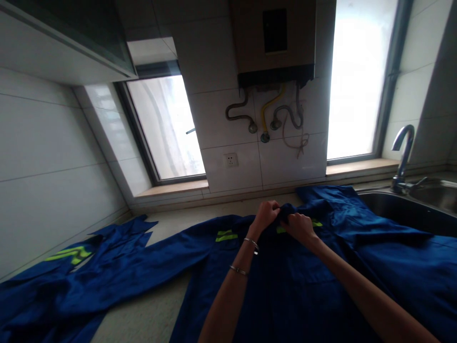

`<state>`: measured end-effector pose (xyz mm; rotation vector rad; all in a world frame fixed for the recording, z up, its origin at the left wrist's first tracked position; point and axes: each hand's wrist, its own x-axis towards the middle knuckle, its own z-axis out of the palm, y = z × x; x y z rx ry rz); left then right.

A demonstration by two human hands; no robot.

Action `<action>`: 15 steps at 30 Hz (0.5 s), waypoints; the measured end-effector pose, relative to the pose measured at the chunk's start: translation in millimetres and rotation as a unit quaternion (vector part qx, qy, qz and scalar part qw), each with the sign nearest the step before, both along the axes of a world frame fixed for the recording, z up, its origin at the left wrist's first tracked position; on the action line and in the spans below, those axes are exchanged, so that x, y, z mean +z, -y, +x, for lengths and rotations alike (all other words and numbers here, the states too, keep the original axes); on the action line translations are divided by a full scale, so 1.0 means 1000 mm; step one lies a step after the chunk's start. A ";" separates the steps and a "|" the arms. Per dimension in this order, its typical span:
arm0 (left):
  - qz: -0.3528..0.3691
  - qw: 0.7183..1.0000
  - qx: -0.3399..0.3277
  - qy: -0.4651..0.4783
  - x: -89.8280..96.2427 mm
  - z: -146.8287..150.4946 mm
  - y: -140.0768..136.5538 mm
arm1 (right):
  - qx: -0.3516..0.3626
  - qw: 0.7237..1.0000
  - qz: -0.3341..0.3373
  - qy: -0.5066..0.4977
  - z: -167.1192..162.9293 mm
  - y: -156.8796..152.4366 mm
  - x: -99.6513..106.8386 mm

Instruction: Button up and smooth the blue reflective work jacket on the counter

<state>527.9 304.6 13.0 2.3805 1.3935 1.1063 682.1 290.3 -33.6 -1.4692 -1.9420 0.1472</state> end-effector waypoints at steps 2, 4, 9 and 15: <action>-0.002 1.000 -0.005 -0.031 0.001 -0.001 0.001 | -0.006 1.000 0.006 0.030 0.000 0.001 0.002; -0.007 0.997 0.000 -0.080 0.002 -0.003 0.002 | -0.003 0.997 0.004 0.071 0.000 0.003 0.006; 0.003 0.981 0.121 -0.154 0.005 -0.014 0.003 | 0.096 0.982 -0.010 0.164 0.010 0.008 0.021; 0.033 0.961 0.210 -0.177 0.005 -0.026 0.002 | 0.299 0.918 -0.244 0.094 0.028 -0.001 0.022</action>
